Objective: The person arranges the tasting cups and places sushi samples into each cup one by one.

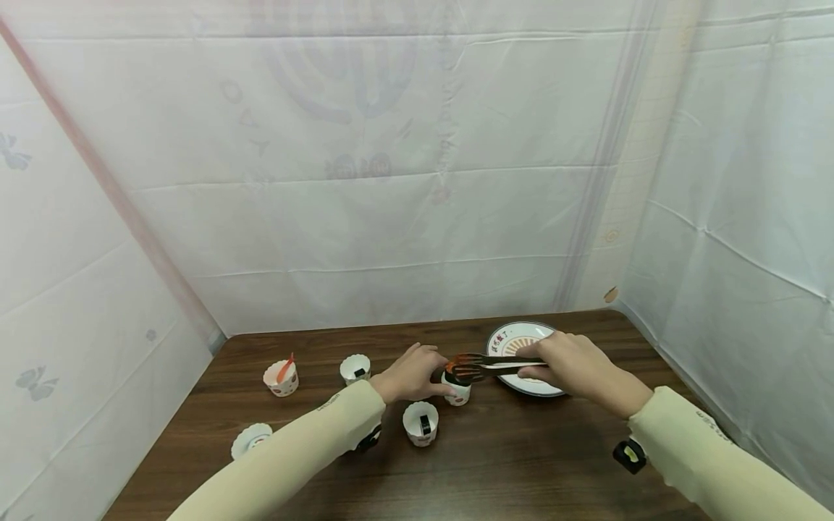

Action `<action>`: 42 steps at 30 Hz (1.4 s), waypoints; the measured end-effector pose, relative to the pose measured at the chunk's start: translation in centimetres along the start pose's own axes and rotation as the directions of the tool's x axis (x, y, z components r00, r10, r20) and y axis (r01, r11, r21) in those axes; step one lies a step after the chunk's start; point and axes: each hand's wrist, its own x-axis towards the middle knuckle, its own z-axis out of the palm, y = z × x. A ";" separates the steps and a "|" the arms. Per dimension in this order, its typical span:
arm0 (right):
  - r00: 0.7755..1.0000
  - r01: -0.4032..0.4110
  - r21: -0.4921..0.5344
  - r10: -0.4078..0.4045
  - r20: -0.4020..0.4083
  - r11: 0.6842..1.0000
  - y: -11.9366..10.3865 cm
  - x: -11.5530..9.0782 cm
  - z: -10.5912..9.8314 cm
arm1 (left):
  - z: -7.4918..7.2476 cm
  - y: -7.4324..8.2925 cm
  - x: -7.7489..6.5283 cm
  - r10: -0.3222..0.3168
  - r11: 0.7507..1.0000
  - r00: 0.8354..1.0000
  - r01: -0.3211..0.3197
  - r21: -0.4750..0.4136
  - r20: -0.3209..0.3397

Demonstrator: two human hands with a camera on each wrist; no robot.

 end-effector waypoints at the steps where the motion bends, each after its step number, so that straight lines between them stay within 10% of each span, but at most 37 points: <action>1: 1.000 0.000 0.000 0.000 0.001 1.000 0.0 0.0 0.1 | 0.0 0.0 0.0 -0.001 1.000 1.000 0.001 -0.001 0.001; 42: 1.000 -0.013 -0.002 0.013 0.011 1.000 0.0 0.0 0.8 | 0.1 0.0 0.0 -0.006 0.999 1.000 0.006 -0.045 0.010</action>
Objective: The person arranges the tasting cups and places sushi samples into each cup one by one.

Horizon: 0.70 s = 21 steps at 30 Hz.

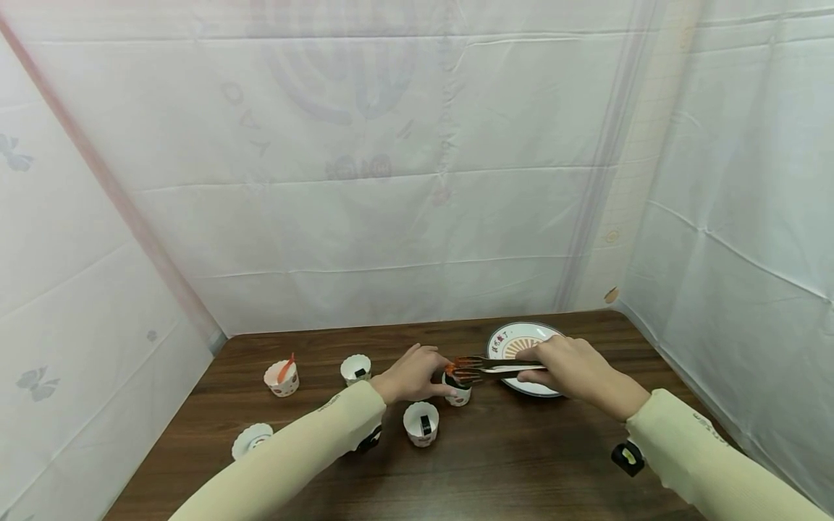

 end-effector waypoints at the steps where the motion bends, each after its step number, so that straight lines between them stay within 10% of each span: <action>1: 1.000 0.000 -0.004 0.000 -0.001 1.000 0.0 0.0 0.0 | 0.0 0.0 0.0 0.001 1.000 1.000 -0.001 -0.002 0.000; 21: 0.997 -0.072 0.059 0.071 0.018 0.996 0.7 -0.7 0.2 | -0.1 0.2 -0.1 -0.012 1.000 1.000 0.012 -0.012 -0.002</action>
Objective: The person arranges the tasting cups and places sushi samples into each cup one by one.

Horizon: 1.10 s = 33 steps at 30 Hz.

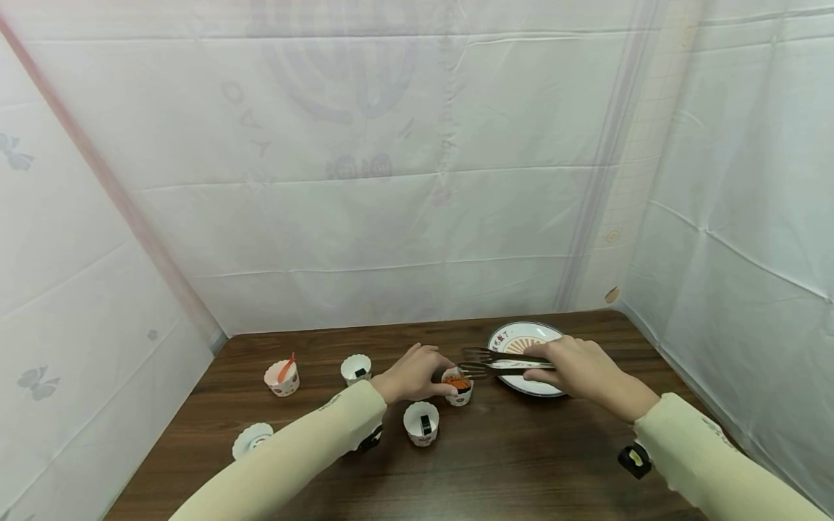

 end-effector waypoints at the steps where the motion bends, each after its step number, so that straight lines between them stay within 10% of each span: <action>1: 1.000 -0.006 0.001 0.006 -0.005 1.000 0.1 -0.1 0.1 | 0.0 0.0 0.0 0.001 1.000 1.000 -0.001 0.003 -0.002; 33: 0.944 -0.324 0.010 0.324 -0.061 0.946 6.1 -5.1 3.7 | -0.8 0.2 -0.7 0.010 1.000 0.999 -0.010 -0.008 -0.039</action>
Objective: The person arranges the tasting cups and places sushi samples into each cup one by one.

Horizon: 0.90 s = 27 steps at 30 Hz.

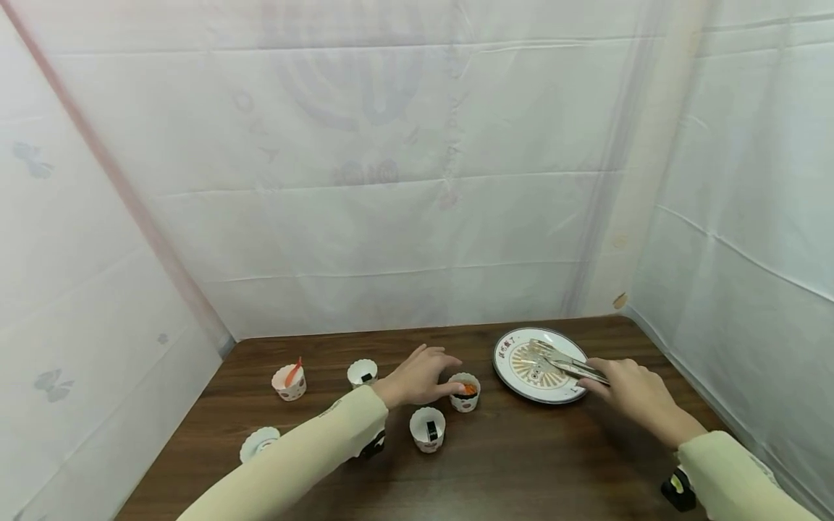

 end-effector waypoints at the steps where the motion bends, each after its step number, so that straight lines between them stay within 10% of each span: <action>1: 1.000 -0.007 0.003 0.007 0.002 1.000 0.3 -0.1 0.1 | -0.1 0.0 -0.1 -0.001 1.000 1.000 0.002 0.002 -0.007; 13: 0.999 -0.053 0.012 0.053 0.009 0.999 1.8 -1.3 1.0 | -2.0 -0.3 -1.4 -0.002 1.000 0.993 -0.001 -0.030 -0.116; 27: 0.982 -0.168 -0.004 0.167 0.087 0.986 2.2 -2.0 1.3 | -4.0 -1.7 -6.2 -0.038 0.998 0.957 0.025 -0.051 -0.287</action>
